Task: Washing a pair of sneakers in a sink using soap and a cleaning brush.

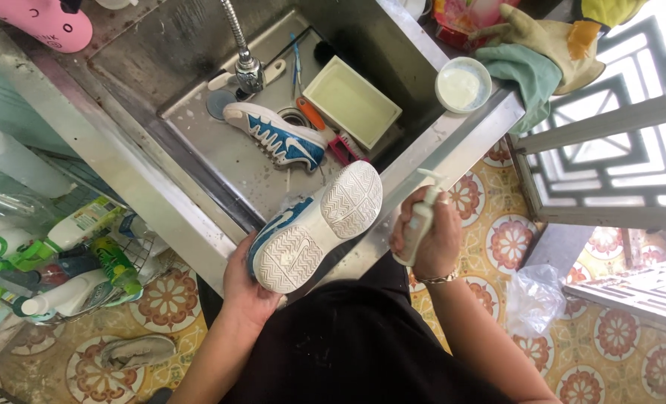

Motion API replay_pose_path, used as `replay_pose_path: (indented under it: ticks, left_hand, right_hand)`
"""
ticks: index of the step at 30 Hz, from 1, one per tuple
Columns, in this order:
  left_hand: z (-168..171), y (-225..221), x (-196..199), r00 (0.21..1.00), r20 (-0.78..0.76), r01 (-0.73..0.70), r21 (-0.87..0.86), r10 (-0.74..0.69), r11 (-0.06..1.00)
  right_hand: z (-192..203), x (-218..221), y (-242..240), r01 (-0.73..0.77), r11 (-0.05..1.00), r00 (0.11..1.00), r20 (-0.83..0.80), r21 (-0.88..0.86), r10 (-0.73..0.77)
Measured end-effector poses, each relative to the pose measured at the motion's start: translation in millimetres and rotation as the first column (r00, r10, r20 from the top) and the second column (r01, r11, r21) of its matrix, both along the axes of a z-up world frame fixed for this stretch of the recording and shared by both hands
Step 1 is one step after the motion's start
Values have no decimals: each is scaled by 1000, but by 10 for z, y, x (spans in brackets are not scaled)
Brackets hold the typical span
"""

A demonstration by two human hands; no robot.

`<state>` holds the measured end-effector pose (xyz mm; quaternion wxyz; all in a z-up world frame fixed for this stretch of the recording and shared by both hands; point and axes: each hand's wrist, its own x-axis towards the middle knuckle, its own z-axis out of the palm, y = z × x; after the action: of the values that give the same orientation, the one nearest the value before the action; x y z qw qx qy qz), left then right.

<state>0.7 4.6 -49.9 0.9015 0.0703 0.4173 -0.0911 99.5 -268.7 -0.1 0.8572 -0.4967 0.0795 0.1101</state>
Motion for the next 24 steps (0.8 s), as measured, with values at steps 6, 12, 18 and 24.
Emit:
replay_pose_path:
  ticks: [6,12,18,24]
  left_hand:
    - [58,-4,54,949,310,53,-341,59,939]
    - [74,-3,100,996,-88,22,59,-17,998]
    - [157,-24,86,974,222,16,-254,42,967]
    - [-246,18,-70,1000,7,17,-10,-17,1000]
  right_hand:
    - [-287,395,-577,230,942,973,-35,244,-228]
    - [-157,160,-141,128,945,976,-208,302,-66]
    - [99,-1,295,90,991,976,-189,-101,-107]
    - [-239,-298,194,-175,907,955,160,-383,251]
